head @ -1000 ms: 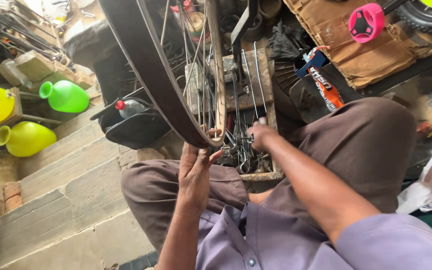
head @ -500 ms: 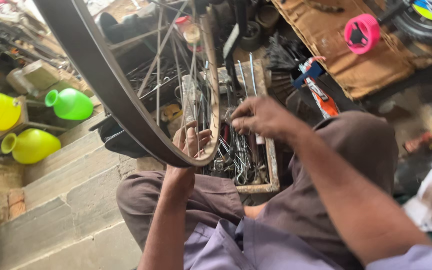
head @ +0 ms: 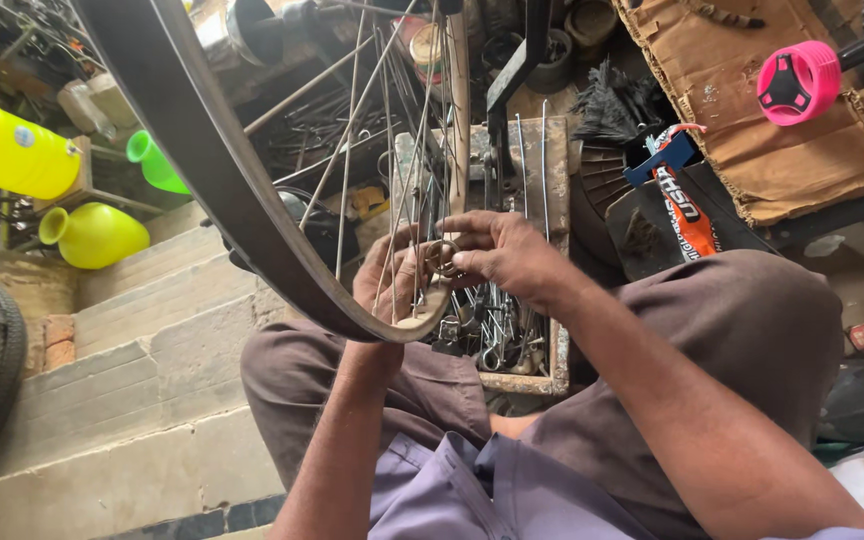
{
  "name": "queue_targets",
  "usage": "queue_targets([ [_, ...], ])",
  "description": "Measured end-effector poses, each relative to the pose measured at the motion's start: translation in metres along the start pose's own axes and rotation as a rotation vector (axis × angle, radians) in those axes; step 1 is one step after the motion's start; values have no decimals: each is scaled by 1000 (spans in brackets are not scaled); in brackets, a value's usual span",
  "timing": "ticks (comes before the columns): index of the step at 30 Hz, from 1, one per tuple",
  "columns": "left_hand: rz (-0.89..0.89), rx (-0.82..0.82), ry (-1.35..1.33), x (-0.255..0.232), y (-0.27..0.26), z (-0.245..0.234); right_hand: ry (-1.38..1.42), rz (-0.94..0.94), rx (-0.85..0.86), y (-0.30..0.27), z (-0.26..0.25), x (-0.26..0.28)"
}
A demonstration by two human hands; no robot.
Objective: The person is sitting on the floor in a workshop, repairing a bicycle wheel. They are seen bending a metal spoke and inserting it into the wheel rim, then adjusting the spokes with their hands.
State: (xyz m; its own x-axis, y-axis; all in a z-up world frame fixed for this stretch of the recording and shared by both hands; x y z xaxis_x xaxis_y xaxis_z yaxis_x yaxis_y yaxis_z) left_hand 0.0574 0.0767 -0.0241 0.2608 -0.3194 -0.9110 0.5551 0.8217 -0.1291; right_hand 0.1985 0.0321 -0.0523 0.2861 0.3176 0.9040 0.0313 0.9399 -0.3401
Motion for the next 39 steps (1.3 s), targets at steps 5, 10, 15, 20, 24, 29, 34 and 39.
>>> queue_targets([
  [5, 31, -28, 133, -9, -6, 3, -239, -16, -53, -18, 8, 8],
  [10, 14, 41, 306, -9, 0, 9, -465, -109, -73, -28, 5, 28],
  [15, 136, 37, 438, -14, -8, -1, -575, 171, -92, -13, 0, -1],
  [20, 150, 337, 498, -6, 6, 13, -246, 25, 71, -5, 11, 6],
  [24, 229, 282, 705, -18, 10, 10, -172, 125, 243, -14, 10, 10],
  [29, -106, 306, 211, -11, 16, 9, -228, 137, 197, -10, 0, -3],
  [34, 12, 344, 590, -28, 22, 27, -316, 22, 184, -1, 11, -2],
  [39, 408, 188, 829, -62, 4, 38, -315, 92, 254, -15, 7, 10],
])
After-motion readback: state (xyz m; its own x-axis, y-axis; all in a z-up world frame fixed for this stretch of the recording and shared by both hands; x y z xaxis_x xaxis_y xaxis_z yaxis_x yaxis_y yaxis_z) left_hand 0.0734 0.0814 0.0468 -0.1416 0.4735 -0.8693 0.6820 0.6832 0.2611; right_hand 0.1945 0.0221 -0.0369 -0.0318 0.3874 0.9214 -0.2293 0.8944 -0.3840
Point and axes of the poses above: each hand's wrist, its own y-axis towards the middle knuckle, its own z-axis out of the palm, x = y × z, the point moved 9 cm from there along y, towards the middle knuckle, and after that the axes turned 8 degrees about -y, right-handed, at the moved point
